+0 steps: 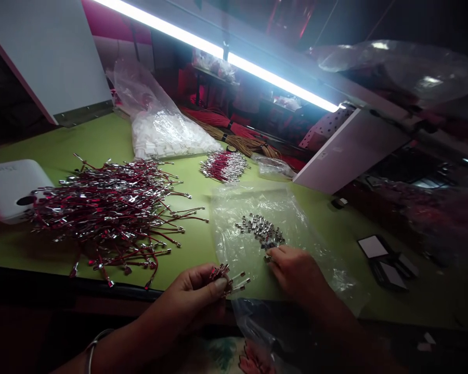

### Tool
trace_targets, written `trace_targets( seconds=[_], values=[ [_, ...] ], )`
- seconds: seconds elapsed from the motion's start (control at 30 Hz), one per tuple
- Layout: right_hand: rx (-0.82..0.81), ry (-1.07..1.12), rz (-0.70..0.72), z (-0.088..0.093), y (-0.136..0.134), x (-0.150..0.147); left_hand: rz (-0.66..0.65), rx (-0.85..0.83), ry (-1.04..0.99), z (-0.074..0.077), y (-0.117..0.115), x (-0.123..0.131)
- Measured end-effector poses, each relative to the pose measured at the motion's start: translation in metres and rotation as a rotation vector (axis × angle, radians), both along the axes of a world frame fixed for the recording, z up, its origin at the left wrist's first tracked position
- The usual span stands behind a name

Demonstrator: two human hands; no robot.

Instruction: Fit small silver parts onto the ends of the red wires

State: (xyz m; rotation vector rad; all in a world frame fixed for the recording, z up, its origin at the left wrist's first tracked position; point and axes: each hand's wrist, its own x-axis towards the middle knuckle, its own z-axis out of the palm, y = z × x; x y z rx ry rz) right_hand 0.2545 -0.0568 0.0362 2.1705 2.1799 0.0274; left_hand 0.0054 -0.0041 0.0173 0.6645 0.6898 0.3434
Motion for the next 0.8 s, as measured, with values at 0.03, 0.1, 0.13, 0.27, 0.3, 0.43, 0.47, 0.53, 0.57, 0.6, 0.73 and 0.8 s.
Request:
trace_targets(
  seconds=[0.03, 0.1, 0.13, 0.27, 0.3, 0.43, 0.47, 0.53, 0.57, 0.6, 0.73, 0.8],
  values=[
    [-0.03, -0.037, 0.016, -0.001, 0.002, -0.002, -0.011, 0.0, 0.01, 0.0, 0.001, 0.0],
    [-0.037, -0.051, 0.021, -0.005, 0.005, -0.008, -0.005, 0.005, 0.011, -0.002, 0.002, 0.0],
    [-0.031, -0.049, 0.018, -0.008, 0.006, -0.01, -0.004, 0.01, 0.003, -0.003, 0.002, 0.001],
    [0.011, -0.008, -0.01, -0.016, 0.008, -0.006, -0.041, 0.063, -0.029, -0.006, 0.002, 0.0],
    [0.028, 0.012, -0.021, -0.017, 0.008, -0.003, -0.052, 0.079, -0.034, -0.006, 0.002, 0.0],
    [0.173, 0.246, -0.093, -0.017, 0.006, 0.003, -0.075, 0.107, -0.056, -0.006, 0.001, -0.001],
    [0.209, 0.422, -0.12, -0.016, 0.006, 0.001, -0.083, 0.109, -0.06, -0.006, 0.001, -0.001],
    [0.22, 0.831, -0.173, -0.017, 0.006, -0.009, -0.104, 0.115, -0.061, -0.006, 0.0, -0.001],
    [0.208, 0.976, -0.19, -0.017, 0.007, -0.014, -0.111, 0.118, -0.056, -0.006, 0.0, -0.001],
    [0.2, 1.027, -0.194, -0.018, 0.009, -0.019, -0.114, 0.122, -0.047, -0.007, 0.0, 0.0],
    [0.292, 0.853, -0.174, -0.018, 0.015, -0.032, -0.098, 0.131, -0.002, -0.01, 0.001, -0.001],
    [0.238, 1.011, -0.198, -0.013, 0.016, -0.036, -0.085, 0.134, 0.018, -0.012, 0.001, -0.001]
  ],
)
